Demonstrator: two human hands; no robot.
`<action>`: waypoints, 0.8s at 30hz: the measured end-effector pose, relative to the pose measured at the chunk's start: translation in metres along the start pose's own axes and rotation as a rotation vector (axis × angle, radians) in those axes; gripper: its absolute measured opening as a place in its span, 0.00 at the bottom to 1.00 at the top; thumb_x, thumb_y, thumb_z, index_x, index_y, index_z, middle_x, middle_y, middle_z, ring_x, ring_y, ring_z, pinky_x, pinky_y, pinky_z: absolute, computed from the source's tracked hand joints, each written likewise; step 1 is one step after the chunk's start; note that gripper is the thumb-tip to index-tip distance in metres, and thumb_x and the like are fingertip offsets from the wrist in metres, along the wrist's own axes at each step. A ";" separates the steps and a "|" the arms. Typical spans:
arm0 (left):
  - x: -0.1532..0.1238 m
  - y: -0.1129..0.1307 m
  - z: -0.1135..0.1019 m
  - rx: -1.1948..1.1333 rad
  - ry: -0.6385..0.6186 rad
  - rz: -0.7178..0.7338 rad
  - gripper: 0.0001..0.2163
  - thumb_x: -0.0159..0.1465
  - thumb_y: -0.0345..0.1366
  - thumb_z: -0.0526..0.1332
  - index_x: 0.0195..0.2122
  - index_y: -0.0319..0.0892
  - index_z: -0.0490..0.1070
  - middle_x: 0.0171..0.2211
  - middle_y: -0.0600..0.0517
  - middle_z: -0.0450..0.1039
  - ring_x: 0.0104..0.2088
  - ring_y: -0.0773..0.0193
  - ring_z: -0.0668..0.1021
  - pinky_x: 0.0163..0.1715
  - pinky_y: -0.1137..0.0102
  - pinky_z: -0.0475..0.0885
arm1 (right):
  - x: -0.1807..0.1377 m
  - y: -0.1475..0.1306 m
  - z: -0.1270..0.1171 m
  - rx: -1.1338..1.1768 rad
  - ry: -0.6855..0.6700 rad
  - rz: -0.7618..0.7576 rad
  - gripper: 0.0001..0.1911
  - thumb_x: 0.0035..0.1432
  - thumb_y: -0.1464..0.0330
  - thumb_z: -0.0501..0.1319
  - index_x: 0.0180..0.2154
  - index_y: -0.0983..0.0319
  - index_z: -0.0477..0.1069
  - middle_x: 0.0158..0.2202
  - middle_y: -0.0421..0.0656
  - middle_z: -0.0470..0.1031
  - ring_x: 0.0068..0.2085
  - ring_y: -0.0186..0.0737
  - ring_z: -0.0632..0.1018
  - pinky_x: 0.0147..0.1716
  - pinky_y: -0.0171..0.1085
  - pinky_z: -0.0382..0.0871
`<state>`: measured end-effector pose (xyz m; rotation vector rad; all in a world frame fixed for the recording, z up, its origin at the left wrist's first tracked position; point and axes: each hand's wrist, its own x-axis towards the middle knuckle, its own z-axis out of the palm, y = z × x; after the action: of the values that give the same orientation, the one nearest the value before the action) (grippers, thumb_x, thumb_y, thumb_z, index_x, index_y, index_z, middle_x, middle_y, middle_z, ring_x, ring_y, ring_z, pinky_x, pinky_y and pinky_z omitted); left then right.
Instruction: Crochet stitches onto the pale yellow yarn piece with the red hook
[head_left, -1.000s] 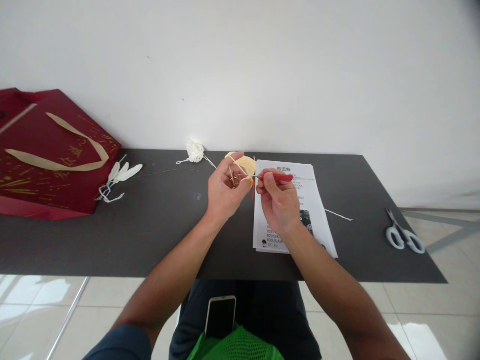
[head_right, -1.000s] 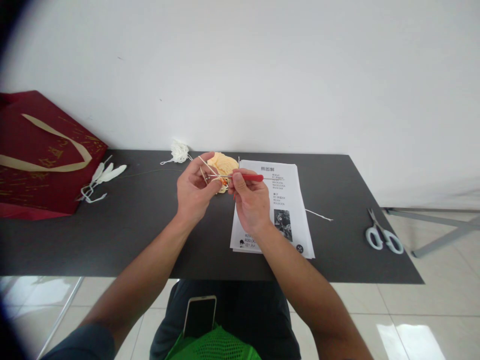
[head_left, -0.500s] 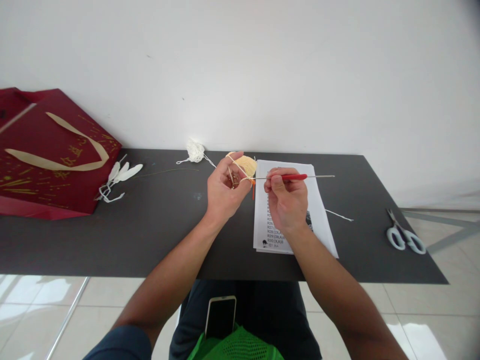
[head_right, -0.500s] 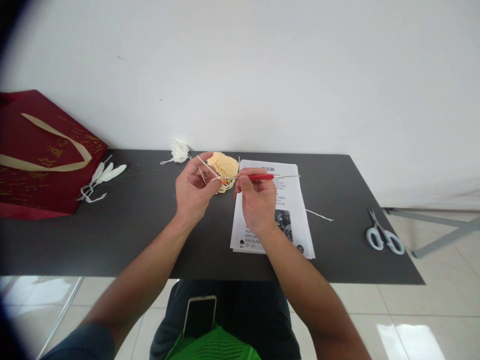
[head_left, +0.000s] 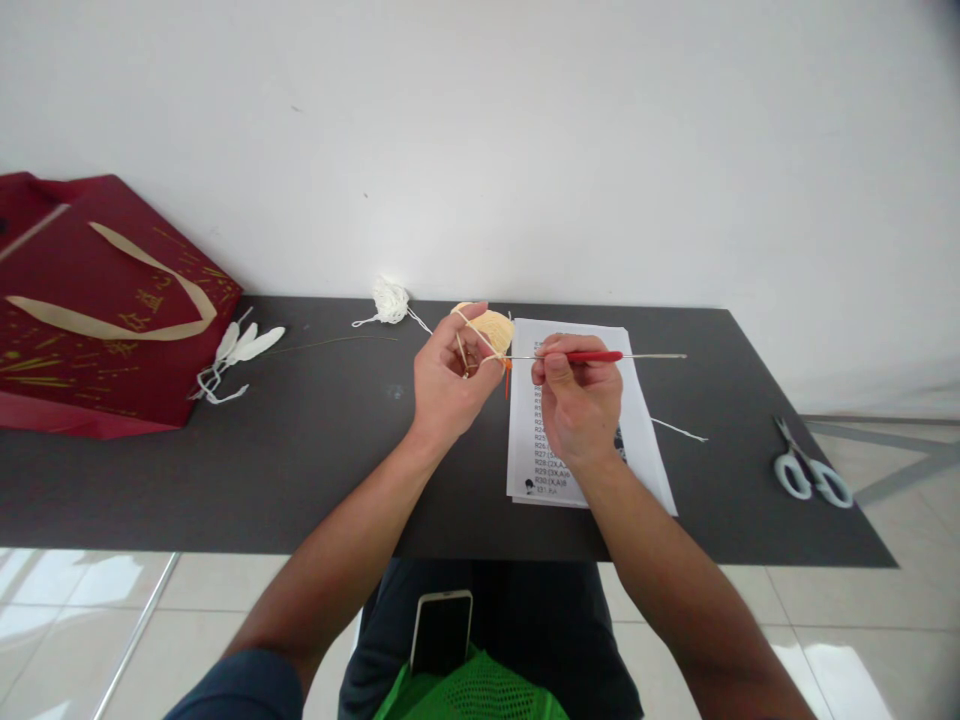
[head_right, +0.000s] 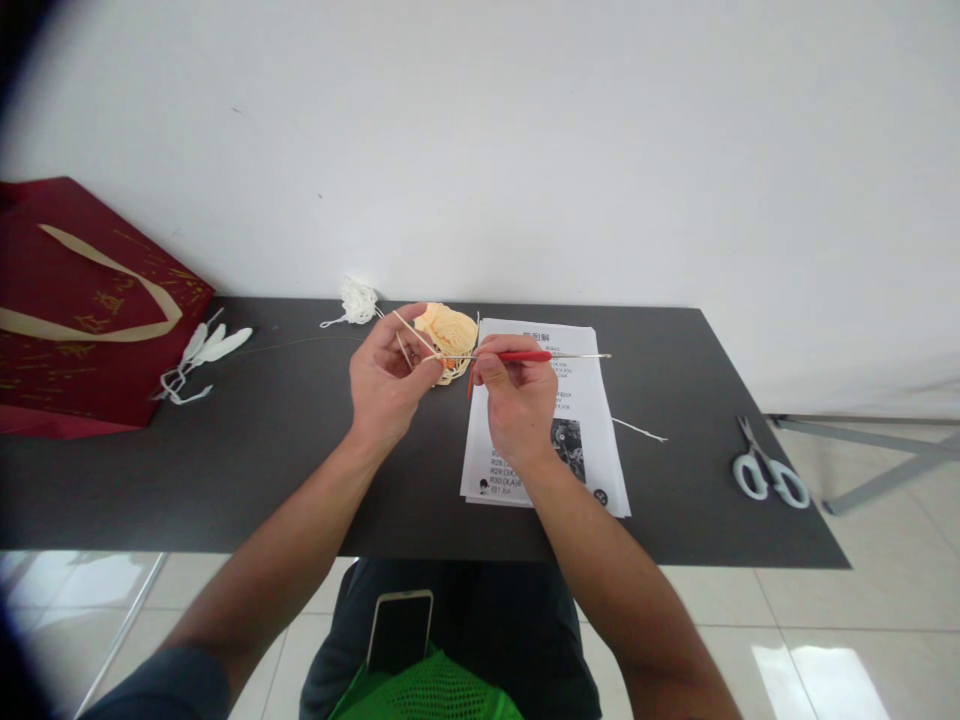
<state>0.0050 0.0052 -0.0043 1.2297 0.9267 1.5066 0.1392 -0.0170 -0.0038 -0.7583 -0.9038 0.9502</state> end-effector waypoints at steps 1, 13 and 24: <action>0.000 0.000 0.000 0.000 0.001 -0.001 0.25 0.55 0.30 0.70 0.56 0.46 0.73 0.29 0.57 0.72 0.27 0.69 0.73 0.30 0.73 0.69 | 0.000 0.000 0.000 -0.005 0.001 -0.005 0.06 0.57 0.63 0.72 0.33 0.54 0.77 0.35 0.37 0.75 0.29 0.31 0.72 0.30 0.36 0.69; 0.001 0.002 -0.001 -0.017 0.011 -0.013 0.26 0.54 0.30 0.71 0.55 0.44 0.73 0.30 0.56 0.73 0.28 0.70 0.74 0.32 0.73 0.71 | -0.002 0.000 -0.002 -0.140 -0.023 -0.135 0.03 0.57 0.65 0.72 0.33 0.52 0.79 0.36 0.40 0.77 0.34 0.37 0.76 0.33 0.40 0.72; 0.002 0.001 0.000 -0.012 0.053 0.006 0.24 0.54 0.30 0.71 0.53 0.44 0.74 0.29 0.58 0.72 0.28 0.71 0.74 0.30 0.74 0.69 | -0.005 0.009 -0.006 -0.243 -0.024 -0.297 0.04 0.57 0.67 0.72 0.36 0.53 0.82 0.37 0.41 0.80 0.38 0.40 0.80 0.39 0.44 0.78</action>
<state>0.0050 0.0070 -0.0024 1.1901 0.9484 1.5532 0.1403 -0.0190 -0.0159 -0.7923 -1.1309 0.5955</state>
